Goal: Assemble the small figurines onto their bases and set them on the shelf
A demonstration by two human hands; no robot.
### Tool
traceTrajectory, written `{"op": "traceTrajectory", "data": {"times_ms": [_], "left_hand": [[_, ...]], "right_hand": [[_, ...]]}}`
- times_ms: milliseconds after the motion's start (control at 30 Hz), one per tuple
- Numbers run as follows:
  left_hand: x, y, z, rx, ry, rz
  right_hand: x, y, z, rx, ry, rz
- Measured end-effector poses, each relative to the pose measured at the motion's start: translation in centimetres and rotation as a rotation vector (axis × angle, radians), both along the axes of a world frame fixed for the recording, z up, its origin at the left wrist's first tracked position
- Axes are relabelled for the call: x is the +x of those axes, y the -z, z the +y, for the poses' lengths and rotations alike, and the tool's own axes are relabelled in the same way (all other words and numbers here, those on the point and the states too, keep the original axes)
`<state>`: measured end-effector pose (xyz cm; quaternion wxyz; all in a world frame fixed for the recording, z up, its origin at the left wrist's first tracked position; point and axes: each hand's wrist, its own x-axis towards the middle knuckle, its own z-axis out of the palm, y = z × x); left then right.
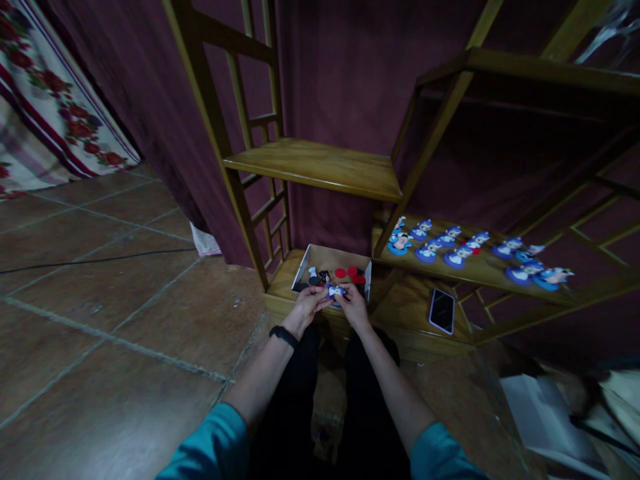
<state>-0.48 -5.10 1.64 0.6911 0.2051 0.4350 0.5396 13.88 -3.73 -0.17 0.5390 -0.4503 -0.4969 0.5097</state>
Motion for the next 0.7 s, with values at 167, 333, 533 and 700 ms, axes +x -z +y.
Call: {"op": "traceTrajectory", "data": {"times_ms": [167, 333, 533, 700], "left_hand": [[0.3, 0.0, -0.2, 0.040, -0.032, 0.019], [0.4, 0.0, -0.2, 0.046, -0.059, 0.062], [0.1, 0.2, -0.2, 0.024, -0.044, 0.070], [0.2, 0.5, -0.2, 0.036, -0.066, 0.045]], "right_hand": [[0.2, 0.5, 0.5, -0.023, 0.000, 0.018], [0.3, 0.4, 0.3, -0.020, -0.008, 0.009], [0.4, -0.4, -0.5, 0.045, -0.013, -0.118], [0.2, 0.3, -0.1, 0.049, 0.025, -0.135]]}}
